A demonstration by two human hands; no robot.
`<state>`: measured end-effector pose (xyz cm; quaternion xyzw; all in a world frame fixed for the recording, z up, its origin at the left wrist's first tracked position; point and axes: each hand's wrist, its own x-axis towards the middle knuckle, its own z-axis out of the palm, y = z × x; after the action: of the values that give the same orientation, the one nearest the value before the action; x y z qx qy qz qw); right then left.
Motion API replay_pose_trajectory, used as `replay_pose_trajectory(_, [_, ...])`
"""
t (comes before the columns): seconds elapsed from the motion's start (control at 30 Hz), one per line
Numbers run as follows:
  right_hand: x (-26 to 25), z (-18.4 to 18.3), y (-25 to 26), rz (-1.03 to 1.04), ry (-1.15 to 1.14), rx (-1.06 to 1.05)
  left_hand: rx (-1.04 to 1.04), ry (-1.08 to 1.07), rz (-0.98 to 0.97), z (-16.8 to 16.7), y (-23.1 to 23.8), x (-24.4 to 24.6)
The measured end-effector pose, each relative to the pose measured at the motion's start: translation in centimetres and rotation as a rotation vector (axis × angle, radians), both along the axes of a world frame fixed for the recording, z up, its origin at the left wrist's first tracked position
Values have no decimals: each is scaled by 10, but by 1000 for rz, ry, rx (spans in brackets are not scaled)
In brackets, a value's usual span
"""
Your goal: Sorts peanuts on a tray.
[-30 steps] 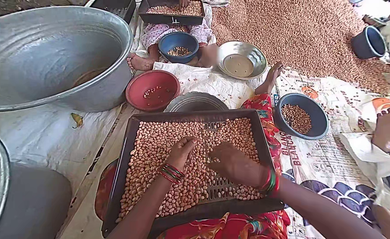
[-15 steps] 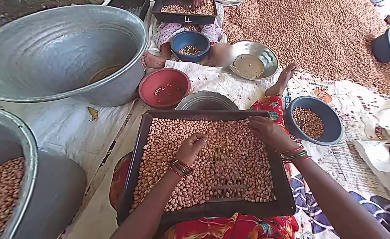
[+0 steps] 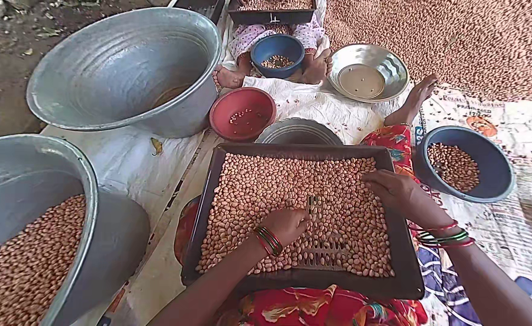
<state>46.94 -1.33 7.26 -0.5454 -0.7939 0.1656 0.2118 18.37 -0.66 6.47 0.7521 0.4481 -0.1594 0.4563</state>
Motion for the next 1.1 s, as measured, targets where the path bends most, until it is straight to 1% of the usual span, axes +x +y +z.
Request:
replay_pose_trajectory(0.07, [6,0,-4,-32,9,3,-64,102,-138,-4,-7,6])
replay_pose_trajectory(0.13, [10,-3,-5,-43,6,18,-112,123,-234,-3,-13,8])
replay_pose_trajectory(0.17, [12,-3,-5,-46,2,11,-135,84,-260,-1,-14,6])
replay_pose_trajectory(0.23, [14,-3,-5,-55,0,-28,-183,-56,-226,3,-15,-2])
replay_pose_trajectory(0.3, [12,-3,-2,-54,2,-30,-188,-169,-83,4,-18,-12])
replay_pose_trajectory(0.37, [4,-3,0,-32,4,-53,-138,-278,113,1,-22,-24])
replay_pose_trajectory(0.43, [-14,-3,2,5,-7,-121,-95,-409,344,-7,-25,-33])
replay_pose_trajectory(0.5, [-39,-8,8,37,-78,-221,-127,-533,579,-12,-26,-36])
replay_pose_trajectory(0.53, [-51,-16,12,56,-129,-209,-153,-589,671,-12,-26,-35])
replay_pose_trajectory(0.6, [-66,-38,20,97,-207,-85,-185,-671,803,-14,-27,-32])
replay_pose_trajectory(0.67, [-75,-45,27,117,-284,-76,-199,-734,889,-18,-27,-30])
replay_pose_trajectory(0.8, [-86,-36,30,114,-415,-167,-278,-811,1044,-23,-26,-27])
replay_pose_trajectory(0.9, [-95,-20,32,102,-524,-402,-373,-832,1134,-20,-24,-24])
replay_pose_trajectory(0.97, [-100,-14,36,92,-556,-525,-421,-850,1188,-20,-23,-24])
replay_pose_trajectory(1.03, [-101,-13,37,87,-557,-557,-446,-860,1232,-21,-23,-25])
replay_pose_trajectory(1.1, [-99,-16,36,77,-525,-536,-461,-858,1261,-21,-23,-25])
